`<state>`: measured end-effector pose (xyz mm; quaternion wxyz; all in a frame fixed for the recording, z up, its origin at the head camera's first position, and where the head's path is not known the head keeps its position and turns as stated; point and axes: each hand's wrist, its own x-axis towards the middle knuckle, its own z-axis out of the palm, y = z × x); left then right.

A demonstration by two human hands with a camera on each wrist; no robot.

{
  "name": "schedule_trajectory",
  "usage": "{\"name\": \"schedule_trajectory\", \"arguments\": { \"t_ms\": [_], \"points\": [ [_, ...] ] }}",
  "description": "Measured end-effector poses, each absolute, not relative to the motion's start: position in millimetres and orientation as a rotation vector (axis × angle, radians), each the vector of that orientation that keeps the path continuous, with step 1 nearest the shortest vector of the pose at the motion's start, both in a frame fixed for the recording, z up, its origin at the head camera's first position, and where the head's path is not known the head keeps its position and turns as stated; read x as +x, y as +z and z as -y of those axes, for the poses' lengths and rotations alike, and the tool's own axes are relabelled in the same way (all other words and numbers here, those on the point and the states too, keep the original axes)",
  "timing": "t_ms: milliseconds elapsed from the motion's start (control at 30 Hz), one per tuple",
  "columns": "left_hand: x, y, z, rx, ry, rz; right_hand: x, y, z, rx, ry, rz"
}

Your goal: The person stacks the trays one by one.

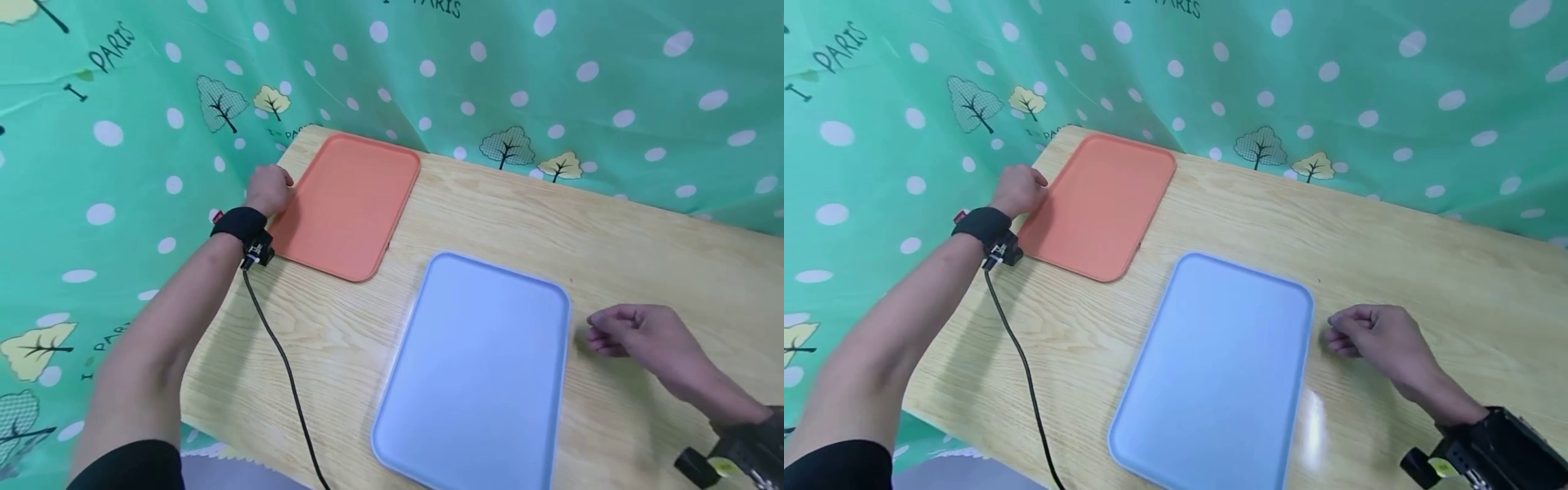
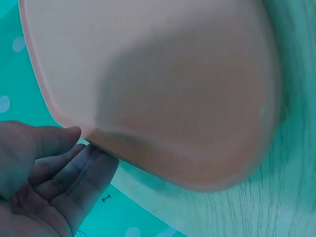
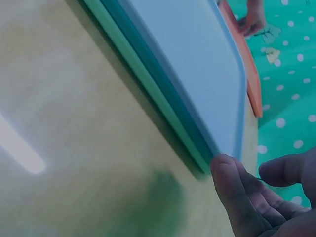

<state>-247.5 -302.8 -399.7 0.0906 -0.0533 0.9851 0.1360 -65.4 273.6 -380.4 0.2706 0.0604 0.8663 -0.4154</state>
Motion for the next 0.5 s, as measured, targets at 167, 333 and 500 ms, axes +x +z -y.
{"name": "schedule_trajectory", "arguments": {
  "t_ms": [167,333,500],
  "points": [
    [-252.0,-407.3,302.1,-0.187,0.444,-2.897,-81.7,-378.6,-276.5,0.115,-1.091,-2.366],
    [-256.0,-410.7,303.4,-0.184,0.423,-2.894,-96.3,-383.2,-270.7,0.079,-1.061,-2.387],
    [-258.5,-410.7,306.7,-0.183,0.423,-2.884,-118.3,-386.2,-265.1,0.056,-1.042,-2.398]
  ]
}}
